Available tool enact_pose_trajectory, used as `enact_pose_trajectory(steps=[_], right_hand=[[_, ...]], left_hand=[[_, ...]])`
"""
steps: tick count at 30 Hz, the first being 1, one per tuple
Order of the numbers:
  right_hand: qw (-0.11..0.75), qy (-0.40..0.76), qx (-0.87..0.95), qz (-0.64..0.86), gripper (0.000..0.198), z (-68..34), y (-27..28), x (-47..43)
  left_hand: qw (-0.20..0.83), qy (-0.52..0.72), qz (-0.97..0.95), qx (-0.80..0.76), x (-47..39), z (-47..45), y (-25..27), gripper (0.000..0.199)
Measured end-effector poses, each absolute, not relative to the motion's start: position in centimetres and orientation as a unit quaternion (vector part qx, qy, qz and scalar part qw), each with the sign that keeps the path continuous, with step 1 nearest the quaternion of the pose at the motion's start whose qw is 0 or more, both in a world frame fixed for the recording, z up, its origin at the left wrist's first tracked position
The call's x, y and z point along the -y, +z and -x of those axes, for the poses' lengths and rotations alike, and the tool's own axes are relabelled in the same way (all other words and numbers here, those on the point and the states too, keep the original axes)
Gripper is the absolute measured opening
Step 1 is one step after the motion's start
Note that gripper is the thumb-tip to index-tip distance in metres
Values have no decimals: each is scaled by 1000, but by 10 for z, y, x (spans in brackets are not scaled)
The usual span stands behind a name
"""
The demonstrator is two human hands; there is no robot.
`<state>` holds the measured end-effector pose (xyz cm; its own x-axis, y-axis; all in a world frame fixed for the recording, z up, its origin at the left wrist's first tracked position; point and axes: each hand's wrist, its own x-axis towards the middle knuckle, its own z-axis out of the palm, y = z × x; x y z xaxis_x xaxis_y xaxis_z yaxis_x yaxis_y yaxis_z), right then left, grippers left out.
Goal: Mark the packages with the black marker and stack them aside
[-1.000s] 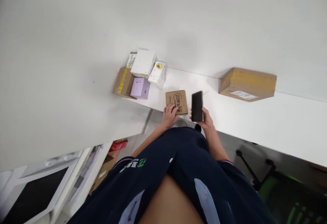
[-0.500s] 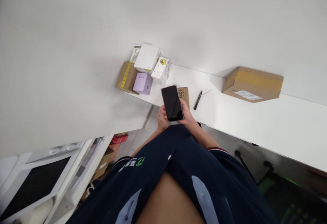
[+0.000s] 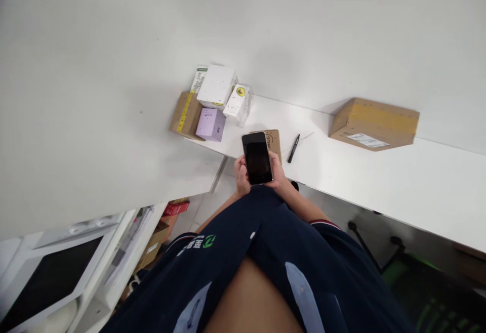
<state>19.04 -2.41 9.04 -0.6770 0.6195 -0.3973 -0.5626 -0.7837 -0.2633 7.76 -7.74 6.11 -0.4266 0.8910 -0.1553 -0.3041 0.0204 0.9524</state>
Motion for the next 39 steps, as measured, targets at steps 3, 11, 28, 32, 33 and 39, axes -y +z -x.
enact_pose_trajectory(steps=[3, 11, 28, 32, 33, 39], right_hand=[[343, 905, 67, 243, 42, -188, 91, 24], [353, 896, 68, 260, 40, -186, 95, 22], [346, 898, 38, 269, 42, -183, 102, 15], [344, 900, 32, 267, 43, -183, 98, 16], [344, 900, 31, 265, 43, -183, 97, 16], [354, 895, 31, 270, 42, -184, 95, 17]], left_hand=[[390, 644, -385, -533, 76, -75, 57, 64], [361, 616, -425, -557, 73, -73, 51, 64], [384, 603, -381, -586, 73, -73, 51, 64], [386, 600, -380, -588, 73, -72, 51, 66], [382, 599, -383, -590, 73, -72, 51, 66], [371, 599, -400, -586, 72, -74, 51, 67]])
